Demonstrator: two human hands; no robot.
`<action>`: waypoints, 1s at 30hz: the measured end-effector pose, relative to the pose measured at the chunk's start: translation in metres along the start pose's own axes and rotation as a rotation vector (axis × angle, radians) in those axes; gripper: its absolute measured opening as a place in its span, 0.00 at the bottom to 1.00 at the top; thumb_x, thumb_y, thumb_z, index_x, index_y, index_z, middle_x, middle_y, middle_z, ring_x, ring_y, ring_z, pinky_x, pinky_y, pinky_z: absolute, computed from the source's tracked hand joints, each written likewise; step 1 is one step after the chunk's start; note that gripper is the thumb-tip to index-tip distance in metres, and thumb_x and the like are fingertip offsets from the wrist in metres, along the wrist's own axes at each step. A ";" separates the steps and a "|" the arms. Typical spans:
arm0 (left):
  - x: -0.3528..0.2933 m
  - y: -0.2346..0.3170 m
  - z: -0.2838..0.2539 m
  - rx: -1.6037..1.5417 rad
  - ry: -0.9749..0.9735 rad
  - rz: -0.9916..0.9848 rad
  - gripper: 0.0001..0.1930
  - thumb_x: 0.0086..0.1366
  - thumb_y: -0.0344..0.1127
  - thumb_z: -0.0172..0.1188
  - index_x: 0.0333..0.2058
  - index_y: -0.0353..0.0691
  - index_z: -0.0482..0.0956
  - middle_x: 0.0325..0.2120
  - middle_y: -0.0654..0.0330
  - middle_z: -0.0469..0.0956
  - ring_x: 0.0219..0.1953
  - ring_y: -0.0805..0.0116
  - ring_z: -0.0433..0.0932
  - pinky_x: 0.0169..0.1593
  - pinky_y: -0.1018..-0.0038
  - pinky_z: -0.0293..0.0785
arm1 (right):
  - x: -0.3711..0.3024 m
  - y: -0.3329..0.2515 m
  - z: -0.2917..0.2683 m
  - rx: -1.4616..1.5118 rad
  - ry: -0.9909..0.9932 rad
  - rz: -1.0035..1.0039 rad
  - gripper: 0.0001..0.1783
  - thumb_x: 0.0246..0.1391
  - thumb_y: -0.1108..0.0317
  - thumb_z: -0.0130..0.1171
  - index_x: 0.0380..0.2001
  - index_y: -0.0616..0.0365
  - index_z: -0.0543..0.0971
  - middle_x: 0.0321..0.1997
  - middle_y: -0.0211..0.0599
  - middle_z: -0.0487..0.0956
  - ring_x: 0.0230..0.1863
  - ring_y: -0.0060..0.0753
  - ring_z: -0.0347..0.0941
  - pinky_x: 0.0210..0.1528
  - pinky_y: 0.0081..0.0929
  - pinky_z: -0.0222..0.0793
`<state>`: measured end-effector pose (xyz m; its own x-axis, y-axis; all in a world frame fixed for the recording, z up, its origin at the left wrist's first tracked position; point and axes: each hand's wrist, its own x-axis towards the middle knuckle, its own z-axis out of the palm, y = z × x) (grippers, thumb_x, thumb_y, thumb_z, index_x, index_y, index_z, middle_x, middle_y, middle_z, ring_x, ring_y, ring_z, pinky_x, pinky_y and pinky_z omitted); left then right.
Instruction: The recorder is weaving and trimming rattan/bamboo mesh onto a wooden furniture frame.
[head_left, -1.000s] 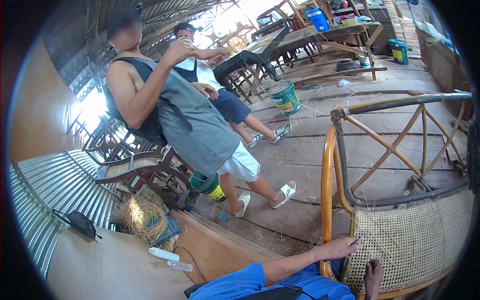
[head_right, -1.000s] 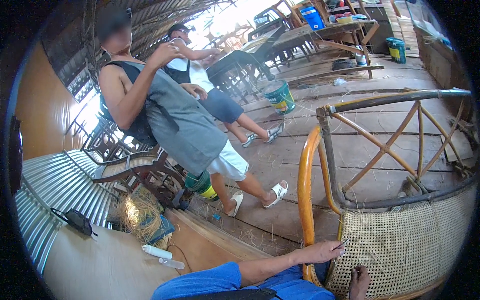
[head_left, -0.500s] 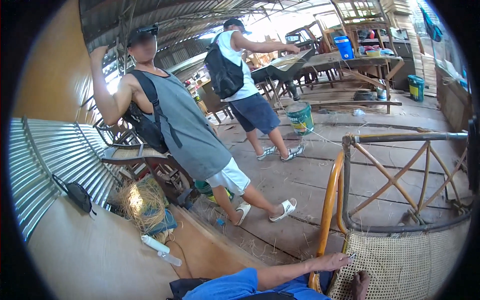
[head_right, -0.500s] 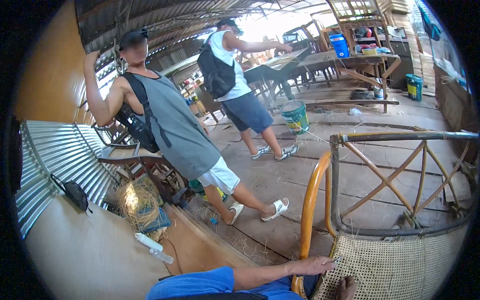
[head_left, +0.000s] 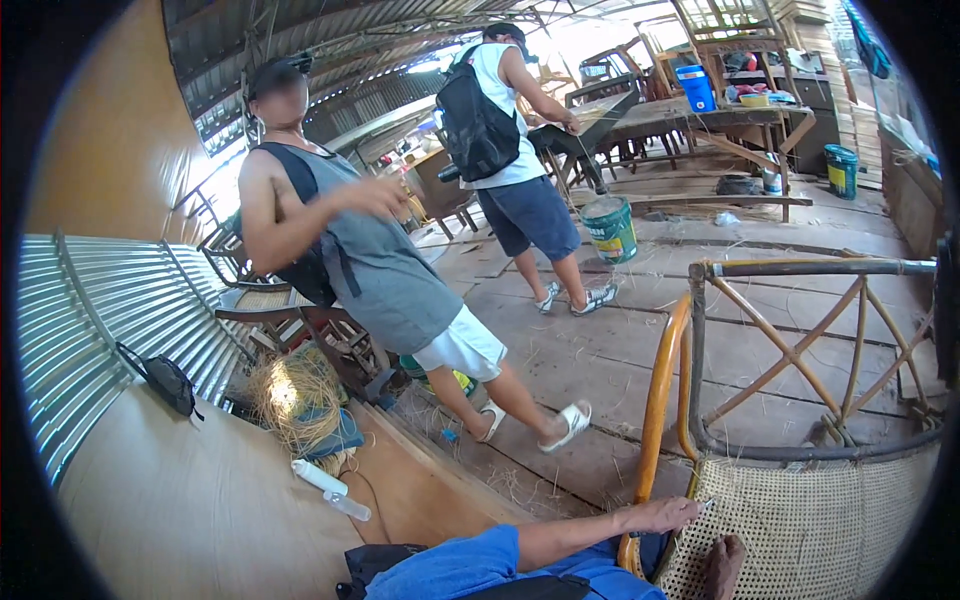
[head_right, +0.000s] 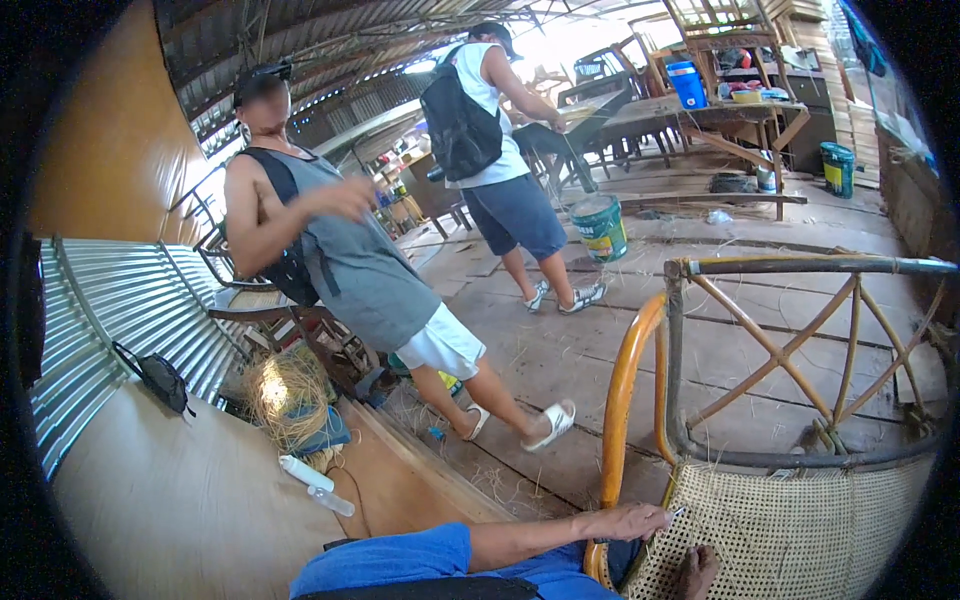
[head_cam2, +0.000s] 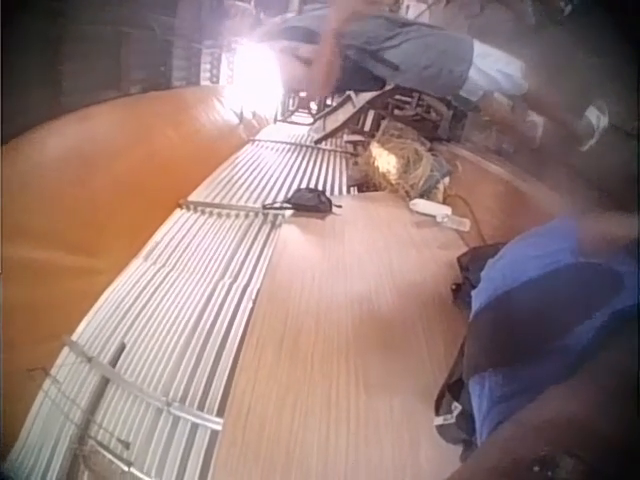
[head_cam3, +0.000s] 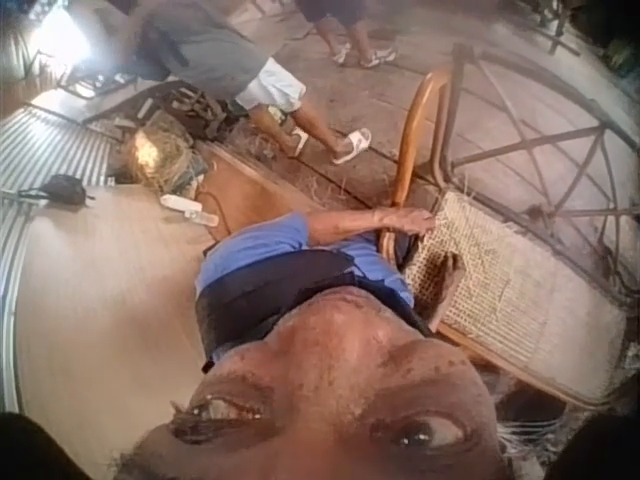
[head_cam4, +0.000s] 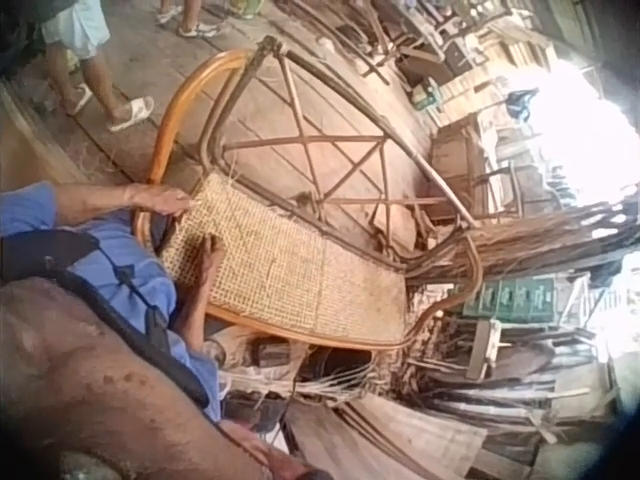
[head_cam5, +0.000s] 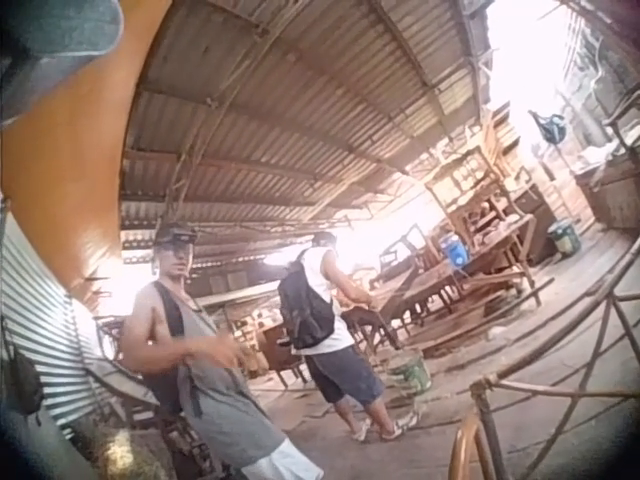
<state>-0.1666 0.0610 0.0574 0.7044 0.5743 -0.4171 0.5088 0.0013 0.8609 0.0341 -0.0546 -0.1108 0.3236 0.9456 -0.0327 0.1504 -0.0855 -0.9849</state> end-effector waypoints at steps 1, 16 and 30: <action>-0.004 0.008 -0.001 0.010 -0.005 -0.001 0.28 0.66 0.59 0.36 0.31 0.36 0.70 0.16 0.62 0.66 0.17 0.72 0.64 0.22 0.72 0.62 | 0.001 0.012 -0.002 0.007 0.008 0.000 0.13 0.54 0.65 0.51 0.35 0.65 0.75 0.26 0.34 0.72 0.29 0.28 0.63 0.30 0.26 0.62; -0.002 0.008 0.000 -0.050 -0.060 0.074 0.20 0.67 0.48 0.45 0.24 0.37 0.70 0.17 0.66 0.68 0.16 0.78 0.69 0.20 0.77 0.66 | -0.009 -0.031 0.006 0.373 0.016 0.234 0.10 0.56 0.69 0.49 0.22 0.56 0.63 0.10 0.25 0.60 0.07 0.17 0.55 0.08 0.18 0.49; 0.004 0.002 0.002 0.014 -0.196 -0.007 0.13 0.63 0.40 0.46 0.26 0.36 0.71 0.19 0.66 0.70 0.17 0.77 0.69 0.21 0.77 0.66 | -0.007 -0.074 0.004 0.286 0.038 0.237 0.10 0.54 0.72 0.50 0.21 0.55 0.63 0.14 0.22 0.59 0.12 0.15 0.55 0.12 0.17 0.53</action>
<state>-0.1620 0.0614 0.0565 0.7831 0.4042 -0.4726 0.5195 -0.0073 0.8545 0.0169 -0.0536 -0.0380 0.3535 0.8973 -0.2642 -0.1983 -0.2042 -0.9586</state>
